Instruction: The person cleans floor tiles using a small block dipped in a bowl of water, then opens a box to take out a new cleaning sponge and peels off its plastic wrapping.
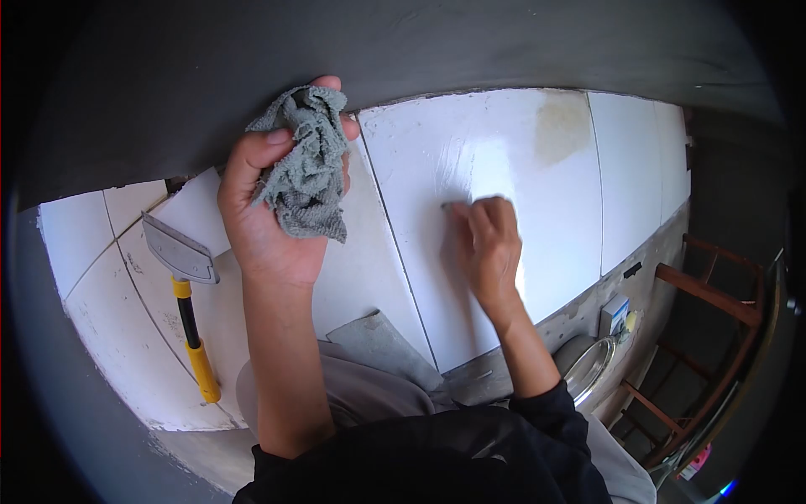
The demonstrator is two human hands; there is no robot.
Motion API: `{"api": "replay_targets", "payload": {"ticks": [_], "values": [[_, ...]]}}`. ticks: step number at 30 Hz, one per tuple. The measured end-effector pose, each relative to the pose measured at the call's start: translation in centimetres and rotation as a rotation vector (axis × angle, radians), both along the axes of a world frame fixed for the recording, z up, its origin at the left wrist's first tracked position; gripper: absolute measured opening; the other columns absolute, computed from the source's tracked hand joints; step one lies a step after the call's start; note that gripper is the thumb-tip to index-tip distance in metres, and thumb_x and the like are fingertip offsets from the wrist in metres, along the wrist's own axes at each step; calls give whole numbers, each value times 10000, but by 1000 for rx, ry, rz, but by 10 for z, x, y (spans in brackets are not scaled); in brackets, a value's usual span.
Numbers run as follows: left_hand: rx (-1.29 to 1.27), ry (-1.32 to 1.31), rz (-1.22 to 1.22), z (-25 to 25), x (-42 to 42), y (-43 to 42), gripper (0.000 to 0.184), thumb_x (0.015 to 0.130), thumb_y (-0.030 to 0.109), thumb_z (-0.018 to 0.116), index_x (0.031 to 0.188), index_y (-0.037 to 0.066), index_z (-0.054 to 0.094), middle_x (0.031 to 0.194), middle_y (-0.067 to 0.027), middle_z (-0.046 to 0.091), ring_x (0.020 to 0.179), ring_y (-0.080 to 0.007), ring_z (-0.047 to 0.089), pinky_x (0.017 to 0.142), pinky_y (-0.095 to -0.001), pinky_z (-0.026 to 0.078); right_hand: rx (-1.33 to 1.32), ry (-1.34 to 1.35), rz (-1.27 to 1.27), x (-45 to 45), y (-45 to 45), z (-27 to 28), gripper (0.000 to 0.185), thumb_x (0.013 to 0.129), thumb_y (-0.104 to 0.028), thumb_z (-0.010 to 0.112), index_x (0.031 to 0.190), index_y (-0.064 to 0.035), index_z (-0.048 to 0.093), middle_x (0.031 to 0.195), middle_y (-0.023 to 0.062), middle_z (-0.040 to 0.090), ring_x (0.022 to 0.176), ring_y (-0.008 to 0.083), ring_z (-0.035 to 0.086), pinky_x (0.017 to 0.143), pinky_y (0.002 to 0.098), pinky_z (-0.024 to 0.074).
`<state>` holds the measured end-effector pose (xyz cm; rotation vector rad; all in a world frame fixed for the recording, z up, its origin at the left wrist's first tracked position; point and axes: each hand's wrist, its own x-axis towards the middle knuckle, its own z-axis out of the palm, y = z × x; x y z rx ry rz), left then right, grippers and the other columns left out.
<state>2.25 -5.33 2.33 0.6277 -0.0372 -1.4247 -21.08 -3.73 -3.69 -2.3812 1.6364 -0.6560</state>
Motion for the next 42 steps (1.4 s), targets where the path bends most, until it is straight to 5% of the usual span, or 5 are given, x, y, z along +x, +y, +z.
{"api": "replay_targets", "payload": {"ticks": [8, 14, 32, 38, 42], "values": [[107, -175, -59, 7, -2, 2, 569, 835, 295, 517, 1302, -27, 487, 953, -111, 590, 679, -128, 476, 523, -225, 365, -121, -28, -120, 12, -74, -12, 106, 708, 8, 682, 778, -70, 669, 782, 68, 541, 789, 251, 564, 599, 375, 487], [38, -130, -109, -1, -5, -3, 490, 800, 252, 531, 1182, -48, 596, 963, -154, 671, 795, -155, 623, 615, -234, 461, 18, -44, -120, 0, -24, -2, 81, 698, -13, 702, 745, -73, 673, 771, 71, 541, 785, 254, 554, 607, 380, 485], [112, -251, -150, 0, -10, 0, 564, 832, 294, 516, 1294, -28, 493, 952, -111, 586, 676, -133, 495, 528, -220, 362, 2, -92, -206, -2, -112, -13, 42, 730, -8, 634, 706, -37, 652, 765, 105, 592, 801, 287, 579, 662, 395, 498], [124, -146, -83, -4, -9, -2, 492, 789, 250, 541, 1187, -37, 585, 1053, -146, 655, 892, -168, 650, 659, -233, 484, 67, -68, -190, 2, -97, -9, 86, 752, 7, 584, 731, -20, 663, 774, 127, 623, 742, 283, 592, 685, 378, 486], [74, -168, -151, -6, -11, 1, 510, 784, 260, 541, 1203, -28, 577, 1003, -146, 658, 795, -143, 624, 627, -221, 463, 50, -114, -191, -2, -106, -14, 83, 746, -13, 584, 744, -16, 667, 778, 135, 629, 737, 297, 606, 687, 382, 491]]}}
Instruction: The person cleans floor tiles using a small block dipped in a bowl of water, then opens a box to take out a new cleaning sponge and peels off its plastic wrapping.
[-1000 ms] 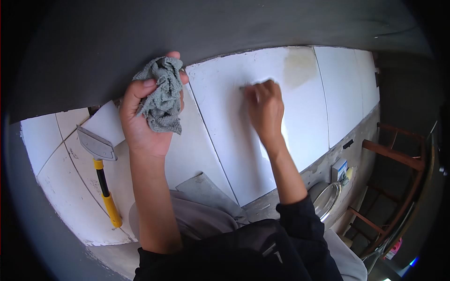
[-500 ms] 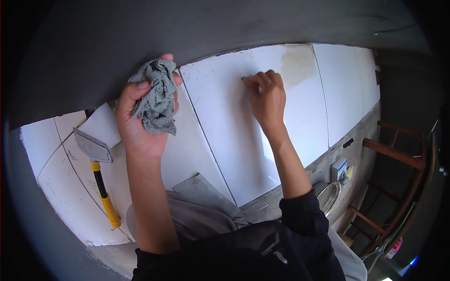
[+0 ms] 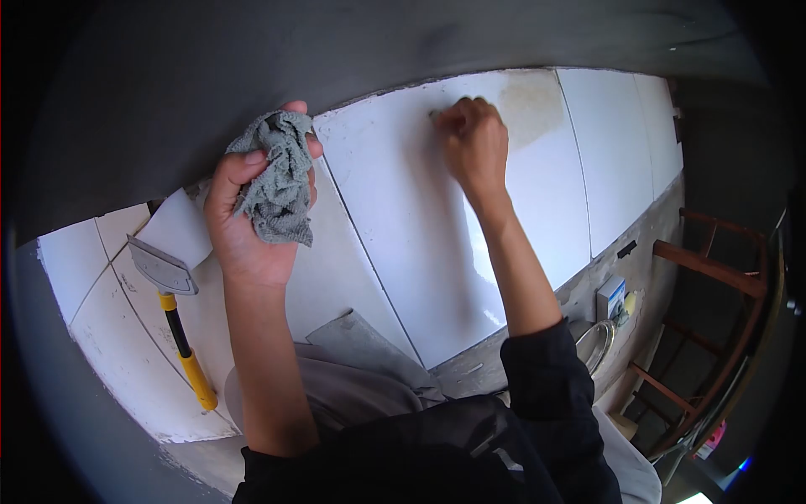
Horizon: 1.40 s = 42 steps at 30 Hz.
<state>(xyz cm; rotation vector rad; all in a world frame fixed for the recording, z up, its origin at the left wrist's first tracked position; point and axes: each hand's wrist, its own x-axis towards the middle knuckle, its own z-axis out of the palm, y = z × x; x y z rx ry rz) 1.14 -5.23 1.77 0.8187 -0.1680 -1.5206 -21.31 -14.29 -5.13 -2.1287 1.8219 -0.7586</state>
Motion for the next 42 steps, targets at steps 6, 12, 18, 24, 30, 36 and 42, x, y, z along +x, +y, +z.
{"api": "replay_targets", "payload": {"ticks": [6, 12, 18, 24, 30, 36, 42], "values": [[-6, -32, -12, 0, 3, -2, 531, 778, 283, 540, 1207, -26, 579, 913, -136, 649, 665, -111, 557, 584, -201, 428, -5, 33, -21, 0, -12, -1, 42, 712, -4, 610, 721, -25, 646, 790, 134, 612, 801, 319, 590, 686, 429, 506], [44, -68, -3, 2, -4, -1, 523, 775, 278, 545, 1202, -22, 584, 906, -132, 645, 665, -108, 559, 577, -195, 424, 22, 16, 2, -2, 2, 4, 81, 765, -15, 584, 756, 11, 660, 774, 156, 627, 716, 316, 613, 673, 381, 494], [1, -14, 1, 0, 5, -2, 511, 778, 272, 541, 1192, -23, 591, 937, -141, 656, 687, -114, 566, 590, -207, 433, 19, 14, -36, -2, -6, 0, 30, 734, -14, 604, 717, 0, 624, 785, 145, 605, 793, 336, 593, 694, 427, 497], [-13, -30, -31, 0, 1, 0, 511, 782, 261, 539, 1199, -30, 587, 913, -136, 662, 704, -123, 576, 599, -208, 438, 36, -13, 7, -7, 13, 4, 26, 734, -2, 602, 731, -6, 628, 781, 138, 602, 787, 324, 586, 687, 425, 494], [40, -38, 48, 5, 2, -2, 511, 782, 264, 540, 1198, -29, 590, 914, -138, 664, 723, -131, 589, 607, -207, 438, -16, 15, -60, -11, -12, -2, 35, 746, -17, 604, 733, -10, 635, 767, 145, 598, 785, 335, 584, 688, 428, 494], [40, -31, 24, 2, -2, -1, 511, 782, 269, 543, 1193, -31, 589, 947, -147, 659, 720, -131, 588, 599, -208, 437, 22, 34, 21, -14, 17, 2, 18, 741, -15, 630, 726, -23, 623, 769, 125, 597, 780, 316, 583, 686, 422, 493], [19, -38, 13, 2, 3, 0, 521, 782, 276, 542, 1201, -30, 582, 941, -143, 652, 697, -117, 576, 596, -196, 435, -57, -14, -188, -9, -32, -3, 35, 760, -45, 651, 743, -15, 645, 795, 121, 627, 814, 313, 597, 710, 413, 495]]}}
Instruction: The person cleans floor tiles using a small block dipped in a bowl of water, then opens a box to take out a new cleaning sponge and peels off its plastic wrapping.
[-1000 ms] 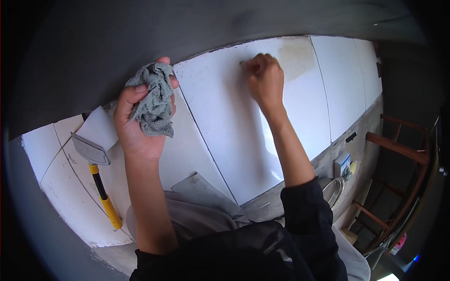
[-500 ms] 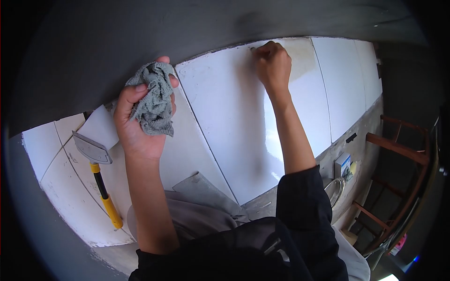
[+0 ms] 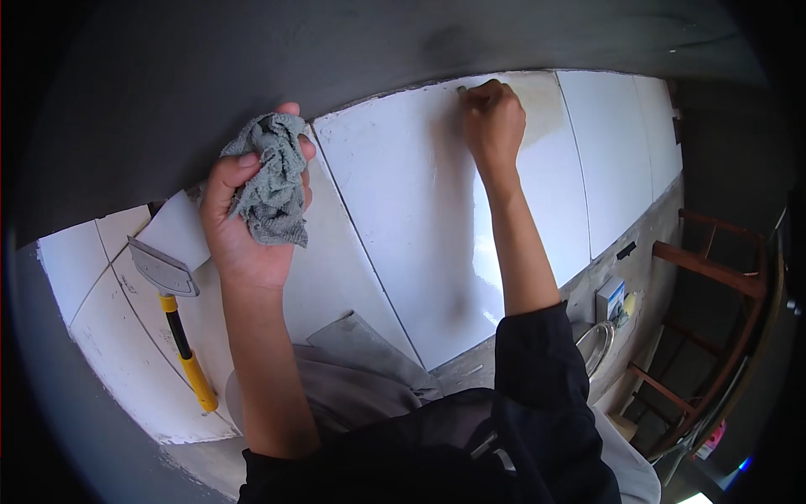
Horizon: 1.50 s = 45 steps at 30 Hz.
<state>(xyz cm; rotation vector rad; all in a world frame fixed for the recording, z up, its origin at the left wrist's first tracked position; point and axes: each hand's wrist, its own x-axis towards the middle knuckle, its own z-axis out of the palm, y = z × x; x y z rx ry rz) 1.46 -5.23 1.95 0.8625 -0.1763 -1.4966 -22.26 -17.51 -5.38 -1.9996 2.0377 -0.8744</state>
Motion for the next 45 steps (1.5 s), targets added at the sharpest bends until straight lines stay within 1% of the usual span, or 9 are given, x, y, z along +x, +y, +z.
{"api": "replay_targets", "payload": {"ticks": [4, 11, 14, 19, 25, 28, 34, 40, 45], "values": [[30, -34, 22, 2, -5, -3, 521, 784, 279, 541, 1202, -29, 579, 923, -142, 648, 684, -111, 568, 590, -191, 429, 106, -10, 123, -1, 27, -1, 49, 766, -55, 639, 744, -12, 651, 816, 140, 645, 816, 328, 608, 705, 431, 494], [-26, 42, -33, -4, 4, 0, 512, 779, 277, 540, 1187, -28, 591, 942, -145, 651, 693, -114, 574, 591, -199, 433, -20, 24, -57, -20, -29, -7, 108, 773, -66, 579, 764, 10, 655, 822, 185, 650, 790, 360, 620, 722, 433, 495], [106, -46, 110, 4, -10, -5, 516, 776, 282, 544, 1190, -22, 594, 921, -138, 649, 675, -103, 563, 587, -195, 420, 31, 19, 72, -21, -12, -5, 92, 773, -98, 639, 783, -14, 673, 814, 164, 649, 789, 347, 622, 751, 426, 497], [-17, 31, -44, -6, 2, -1, 519, 774, 278, 544, 1191, -27, 595, 921, -142, 660, 702, -121, 580, 608, -208, 435, 93, 49, 18, -38, -40, 2, 66, 778, -92, 665, 788, -28, 680, 855, 148, 652, 841, 338, 615, 767, 423, 498], [16, 3, 6, -1, -4, -4, 525, 774, 285, 545, 1196, -24, 594, 907, -139, 662, 696, -117, 580, 611, -202, 432, 171, 18, 274, -37, 46, 13, 54, 741, 22, 635, 764, -25, 648, 754, 128, 594, 745, 308, 578, 652, 406, 481], [28, -26, 7, -2, -6, -5, 526, 774, 286, 545, 1198, -22, 593, 907, -138, 661, 703, -111, 583, 611, -197, 430, 206, -34, 274, -41, 75, 15, 45, 742, 32, 627, 744, -13, 629, 751, 113, 592, 728, 288, 567, 633, 394, 472], [-6, 30, -61, -8, 2, 0, 511, 777, 275, 536, 1188, -23, 598, 932, -138, 658, 756, -122, 598, 611, -203, 439, 31, 30, 132, -40, 18, 4, 28, 756, -10, 633, 732, -13, 620, 760, 106, 601, 730, 293, 566, 656, 393, 477], [119, -69, 81, 1, -14, -6, 506, 782, 270, 536, 1195, -16, 593, 905, -124, 644, 681, -97, 561, 590, -189, 423, 299, -51, 200, -24, 93, 19, 34, 753, -13, 629, 722, -21, 621, 785, 125, 607, 763, 313, 576, 668, 411, 481], [-8, 27, -81, -9, 0, 0, 488, 777, 263, 540, 1175, -13, 606, 994, -129, 655, 800, -131, 611, 618, -208, 450, 88, -67, 96, -23, 41, 8, 66, 784, -51, 620, 730, -14, 626, 786, 152, 605, 783, 338, 577, 683, 426, 475]]}}
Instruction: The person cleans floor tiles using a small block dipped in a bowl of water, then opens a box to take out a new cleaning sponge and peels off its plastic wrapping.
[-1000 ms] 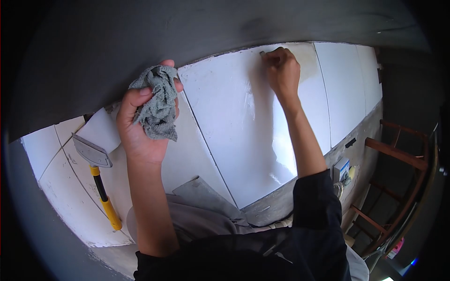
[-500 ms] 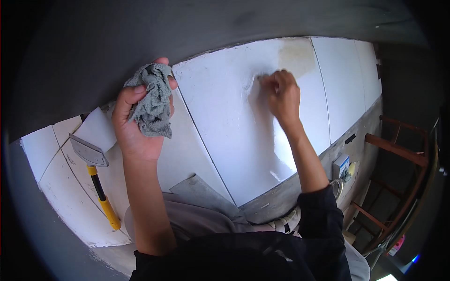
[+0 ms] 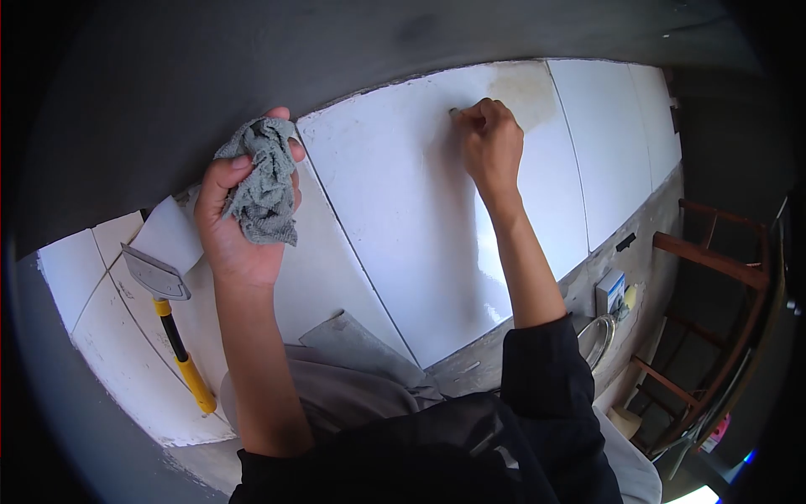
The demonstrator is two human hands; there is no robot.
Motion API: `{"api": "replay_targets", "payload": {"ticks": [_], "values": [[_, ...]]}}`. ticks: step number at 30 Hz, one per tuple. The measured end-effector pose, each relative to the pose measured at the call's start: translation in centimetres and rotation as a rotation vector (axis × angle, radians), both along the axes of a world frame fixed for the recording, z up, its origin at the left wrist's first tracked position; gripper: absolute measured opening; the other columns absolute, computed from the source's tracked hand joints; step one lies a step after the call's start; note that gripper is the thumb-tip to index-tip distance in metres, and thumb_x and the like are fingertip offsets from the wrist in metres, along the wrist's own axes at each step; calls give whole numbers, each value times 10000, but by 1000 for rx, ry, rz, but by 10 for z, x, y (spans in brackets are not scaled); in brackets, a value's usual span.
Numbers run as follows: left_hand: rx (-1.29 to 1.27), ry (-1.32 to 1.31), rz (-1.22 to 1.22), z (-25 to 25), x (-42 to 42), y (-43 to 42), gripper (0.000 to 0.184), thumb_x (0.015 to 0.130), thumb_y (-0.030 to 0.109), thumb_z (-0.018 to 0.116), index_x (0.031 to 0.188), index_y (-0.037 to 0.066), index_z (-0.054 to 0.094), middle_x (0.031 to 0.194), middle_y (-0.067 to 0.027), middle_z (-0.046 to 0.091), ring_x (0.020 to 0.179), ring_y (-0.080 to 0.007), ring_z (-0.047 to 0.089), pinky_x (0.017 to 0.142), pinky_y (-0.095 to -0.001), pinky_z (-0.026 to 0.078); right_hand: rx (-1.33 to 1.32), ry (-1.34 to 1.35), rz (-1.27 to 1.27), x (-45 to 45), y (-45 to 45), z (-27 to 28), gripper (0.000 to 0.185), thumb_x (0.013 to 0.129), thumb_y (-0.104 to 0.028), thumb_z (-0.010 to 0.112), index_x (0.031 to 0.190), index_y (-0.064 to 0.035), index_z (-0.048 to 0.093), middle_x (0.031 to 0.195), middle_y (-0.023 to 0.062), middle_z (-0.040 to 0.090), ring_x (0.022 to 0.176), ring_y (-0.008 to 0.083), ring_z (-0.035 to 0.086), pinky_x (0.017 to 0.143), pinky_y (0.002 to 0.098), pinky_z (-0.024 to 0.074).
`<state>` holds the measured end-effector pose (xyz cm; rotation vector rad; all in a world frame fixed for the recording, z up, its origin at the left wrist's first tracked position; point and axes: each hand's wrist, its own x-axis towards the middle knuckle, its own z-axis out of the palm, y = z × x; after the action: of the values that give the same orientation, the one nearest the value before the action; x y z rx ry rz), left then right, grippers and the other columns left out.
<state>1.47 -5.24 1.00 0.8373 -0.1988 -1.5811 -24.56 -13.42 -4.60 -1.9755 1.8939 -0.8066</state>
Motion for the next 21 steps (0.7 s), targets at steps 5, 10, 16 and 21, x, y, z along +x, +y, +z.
{"api": "replay_targets", "payload": {"ticks": [5, 10, 16, 21], "values": [[106, -109, 150, 12, -14, -6, 506, 782, 273, 543, 1196, -15, 591, 941, -125, 643, 703, -98, 577, 590, -186, 428, 176, 16, 52, 3, 69, 11, 90, 784, -60, 646, 723, -11, 602, 757, 150, 587, 757, 339, 564, 665, 436, 463], [64, -110, 61, 4, -6, -1, 553, 815, 297, 531, 1271, -15, 534, 953, -107, 614, 786, -117, 542, 578, -193, 372, 35, -35, -9, -2, 29, -2, 84, 790, -55, 636, 728, -10, 601, 765, 150, 594, 762, 343, 572, 680, 436, 465], [37, -92, 54, 3, -6, -4, 534, 798, 284, 536, 1240, -16, 557, 936, -116, 626, 760, -107, 559, 585, -188, 395, 27, 45, -8, -2, 59, -1, 109, 784, -66, 664, 711, -20, 598, 731, 148, 580, 746, 335, 570, 665, 437, 464], [82, -127, 80, 9, -13, -4, 531, 801, 282, 535, 1241, -15, 555, 934, -118, 622, 727, -100, 539, 582, -184, 392, 78, 33, -46, -7, 71, 4, 98, 784, -45, 660, 717, -19, 593, 722, 114, 563, 738, 287, 561, 626, 402, 456]]}}
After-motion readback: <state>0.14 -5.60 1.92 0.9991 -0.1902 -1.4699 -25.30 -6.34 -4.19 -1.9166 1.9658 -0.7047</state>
